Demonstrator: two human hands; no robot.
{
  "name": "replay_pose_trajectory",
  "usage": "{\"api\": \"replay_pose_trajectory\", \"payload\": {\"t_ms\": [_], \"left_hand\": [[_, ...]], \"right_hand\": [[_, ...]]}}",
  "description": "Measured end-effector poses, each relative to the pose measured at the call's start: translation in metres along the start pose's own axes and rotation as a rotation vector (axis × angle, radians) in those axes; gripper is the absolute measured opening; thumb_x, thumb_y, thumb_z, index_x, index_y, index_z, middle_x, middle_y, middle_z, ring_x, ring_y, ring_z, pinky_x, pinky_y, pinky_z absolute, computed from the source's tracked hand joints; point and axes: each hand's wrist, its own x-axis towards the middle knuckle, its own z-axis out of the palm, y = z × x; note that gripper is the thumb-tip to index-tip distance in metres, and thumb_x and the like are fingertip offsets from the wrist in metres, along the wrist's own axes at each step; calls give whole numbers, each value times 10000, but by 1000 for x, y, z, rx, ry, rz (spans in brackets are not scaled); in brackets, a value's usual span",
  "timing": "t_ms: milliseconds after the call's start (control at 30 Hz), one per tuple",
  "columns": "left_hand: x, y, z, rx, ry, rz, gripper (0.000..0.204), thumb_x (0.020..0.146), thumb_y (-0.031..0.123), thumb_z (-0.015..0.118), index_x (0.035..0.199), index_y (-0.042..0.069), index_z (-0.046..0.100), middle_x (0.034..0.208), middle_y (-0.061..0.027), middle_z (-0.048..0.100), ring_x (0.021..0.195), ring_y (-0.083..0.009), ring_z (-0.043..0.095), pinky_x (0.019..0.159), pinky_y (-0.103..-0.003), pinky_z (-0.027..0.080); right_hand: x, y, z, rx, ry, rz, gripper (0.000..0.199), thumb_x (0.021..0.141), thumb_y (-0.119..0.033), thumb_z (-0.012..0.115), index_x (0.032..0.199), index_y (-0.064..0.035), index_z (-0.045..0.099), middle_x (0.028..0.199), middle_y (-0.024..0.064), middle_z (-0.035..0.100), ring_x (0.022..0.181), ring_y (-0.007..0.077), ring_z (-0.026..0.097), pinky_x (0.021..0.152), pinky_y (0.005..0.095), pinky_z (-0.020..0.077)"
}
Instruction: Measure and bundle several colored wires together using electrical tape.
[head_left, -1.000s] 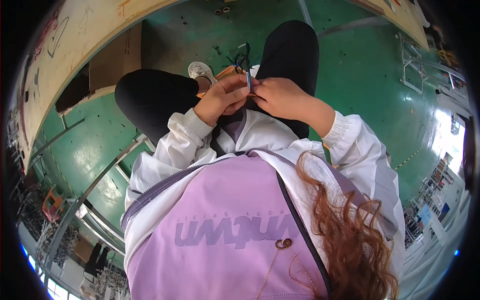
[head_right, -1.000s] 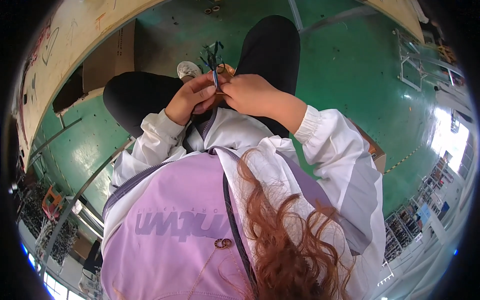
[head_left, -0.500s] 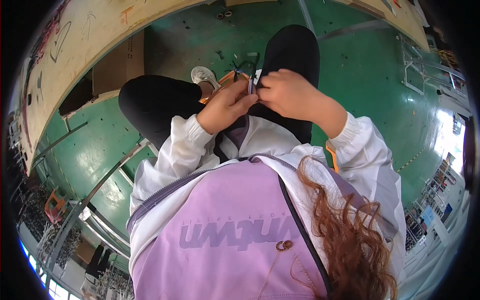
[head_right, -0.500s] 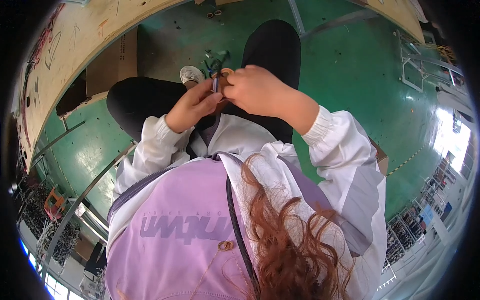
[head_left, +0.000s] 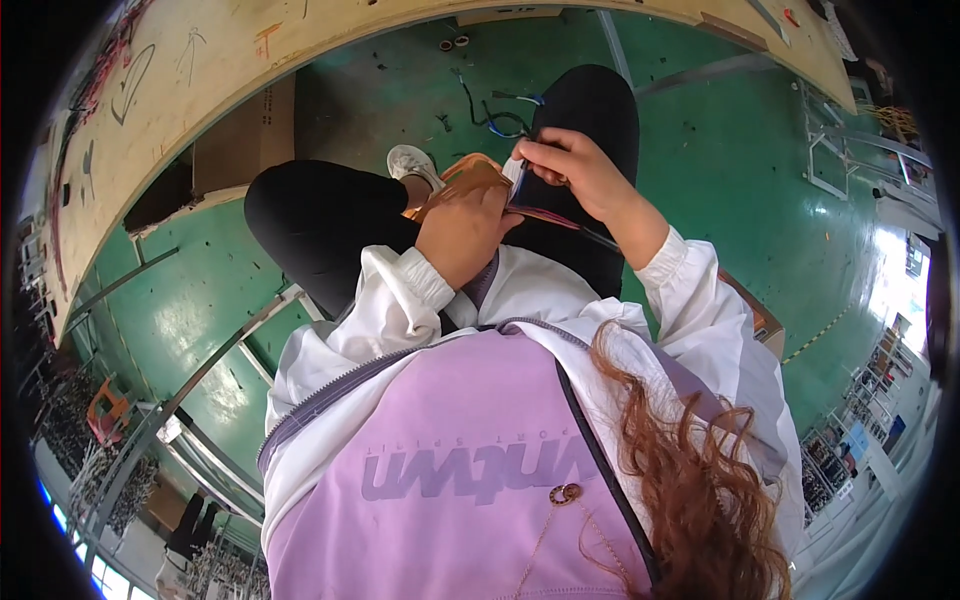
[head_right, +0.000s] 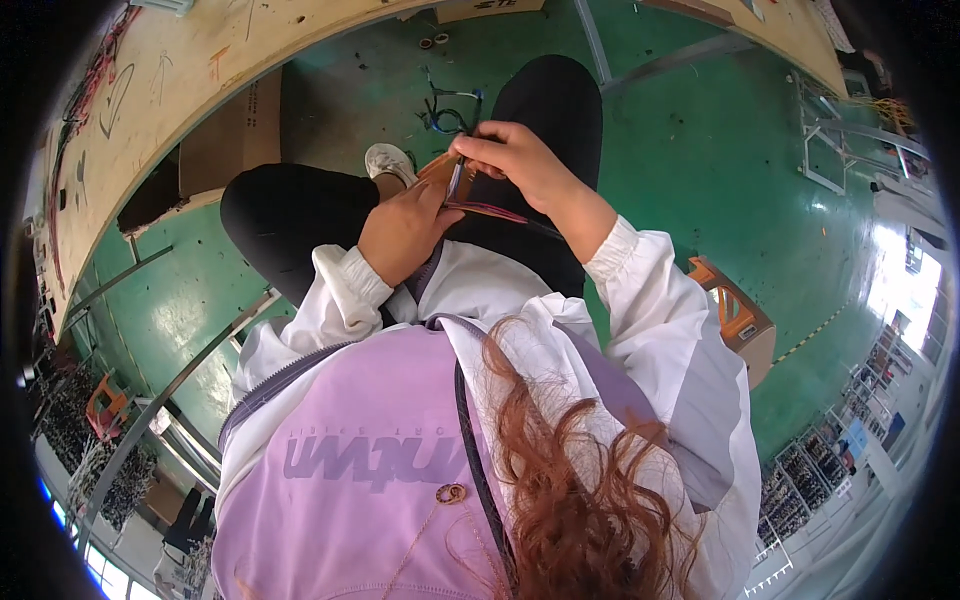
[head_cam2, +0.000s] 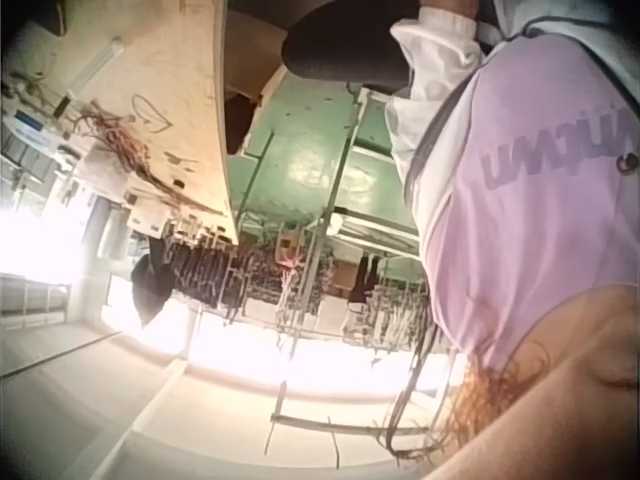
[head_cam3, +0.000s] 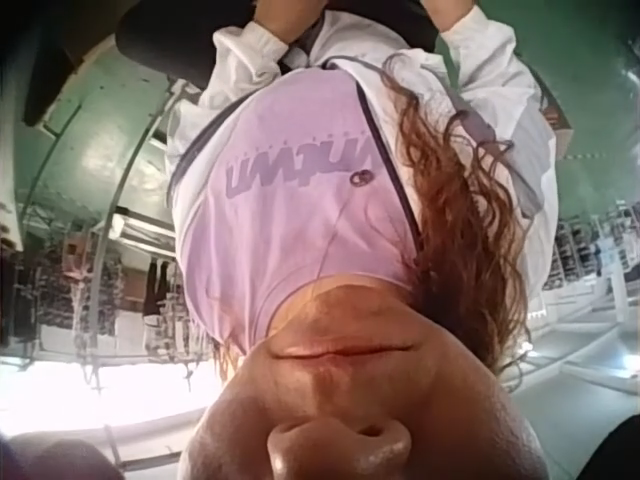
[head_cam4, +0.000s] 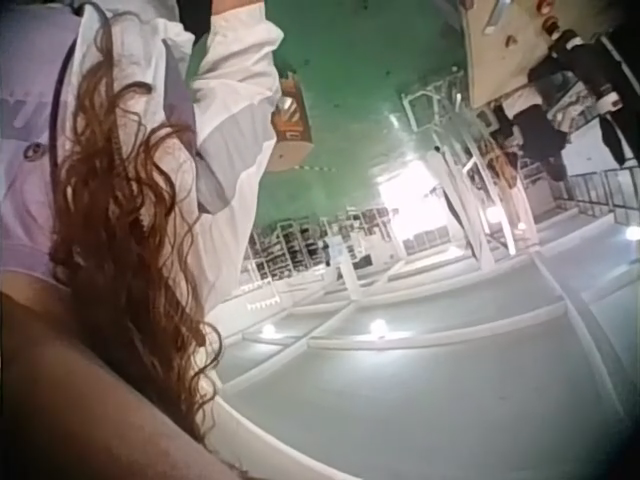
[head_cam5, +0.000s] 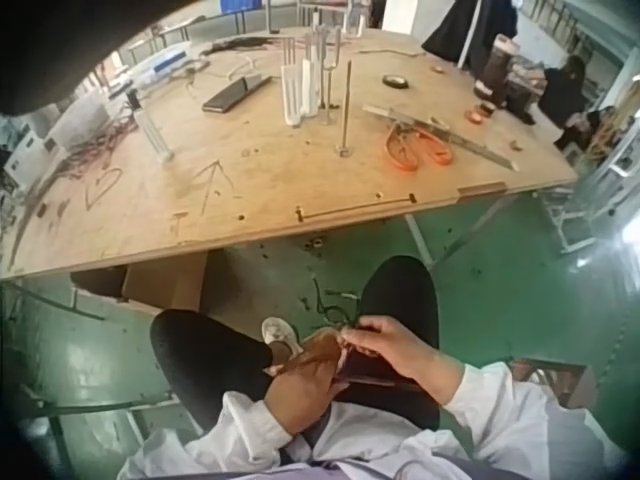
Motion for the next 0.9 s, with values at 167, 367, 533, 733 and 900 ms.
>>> {"api": "replay_pose_trajectory", "payload": {"t_ms": [167, 367, 533, 733, 900], "left_hand": [[-1, 1, 1, 323, -100, 46, 240, 808, 284, 567, 727, 60, 544, 664, -96, 590, 590, -223, 596, 501, -348, 468], [24, -8, -2, 562, -400, 431, 267, 839, 288, 521, 747, 41, 558, 605, -87, 585, 555, -255, 606, 474, -357, 477], [40, -22, 8, 352, -286, 218, 318, 844, 333, 510, 724, 42, 552, 584, -129, 584, 525, -298, 594, 458, -408, 460], [46, -31, 19, 113, -290, 27, 315, 841, 333, 482, 734, 57, 591, 681, -164, 603, 668, -363, 590, 604, -464, 471], [56, -45, 1, -222, -529, -26, 314, 838, 325, 495, 800, 28, 592, 781, -197, 599, 806, -369, 575, 720, -425, 451]], "right_hand": [[-2, 5, 1, -118, 80, -58, 203, 832, -228, 600, 842, -26, 623, 690, -33, 520, 583, 28, 385, 519, 180, 293], [12, 5, 17, -189, 132, -47, 165, 800, -195, 613, 793, -29, 613, 672, -39, 529, 593, 22, 404, 529, 188, 303], [13, 9, -13, -623, 333, -426, 188, 870, -189, 550, 910, -6, 541, 700, -6, 511, 666, 84, 471, 628, 210, 400], [-70, 49, 40, -41, -127, -29, 397, 924, -395, 408, 1052, -23, 456, 746, 18, 503, 601, 68, 430, 566, 206, 362], [-27, 66, 19, 75, 38, -120, 780, 738, -151, 644, 1369, -2, 212, 1139, 103, 469, 1021, 172, 462, 913, 293, 354]]}}
